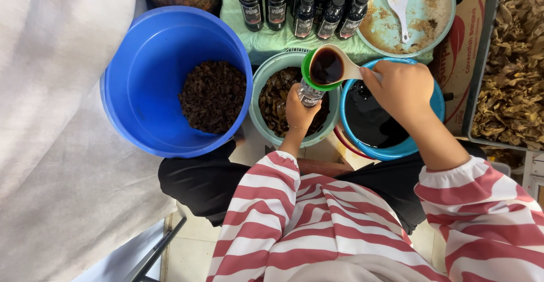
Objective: Filling a small bottle with liquid from a bucket using a ladle and a funnel
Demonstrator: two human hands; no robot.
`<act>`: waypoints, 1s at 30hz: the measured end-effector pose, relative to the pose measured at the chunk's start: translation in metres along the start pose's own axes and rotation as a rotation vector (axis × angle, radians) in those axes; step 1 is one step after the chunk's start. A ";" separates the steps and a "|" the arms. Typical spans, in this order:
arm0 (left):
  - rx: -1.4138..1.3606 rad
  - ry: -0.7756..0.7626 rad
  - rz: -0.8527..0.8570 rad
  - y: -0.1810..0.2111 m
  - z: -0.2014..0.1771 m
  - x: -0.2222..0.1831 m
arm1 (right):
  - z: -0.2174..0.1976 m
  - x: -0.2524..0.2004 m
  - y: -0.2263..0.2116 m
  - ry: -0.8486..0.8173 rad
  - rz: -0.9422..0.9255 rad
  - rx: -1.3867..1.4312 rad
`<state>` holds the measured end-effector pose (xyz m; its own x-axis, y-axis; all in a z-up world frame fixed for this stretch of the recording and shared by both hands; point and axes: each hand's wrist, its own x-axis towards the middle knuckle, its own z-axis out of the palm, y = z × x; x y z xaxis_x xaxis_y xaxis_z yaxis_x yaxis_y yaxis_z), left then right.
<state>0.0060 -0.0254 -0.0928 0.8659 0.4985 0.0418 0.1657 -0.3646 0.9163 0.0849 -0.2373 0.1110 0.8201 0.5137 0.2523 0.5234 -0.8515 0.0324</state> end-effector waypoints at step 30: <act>-0.066 0.104 0.055 -0.019 0.011 0.017 | 0.054 -0.033 0.024 0.437 0.028 0.087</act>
<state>0.0225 -0.0185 -0.1136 0.8187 0.5592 0.1308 0.0848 -0.3430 0.9355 0.0826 -0.2689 0.0510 0.6694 0.3814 0.6375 0.5350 -0.8429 -0.0575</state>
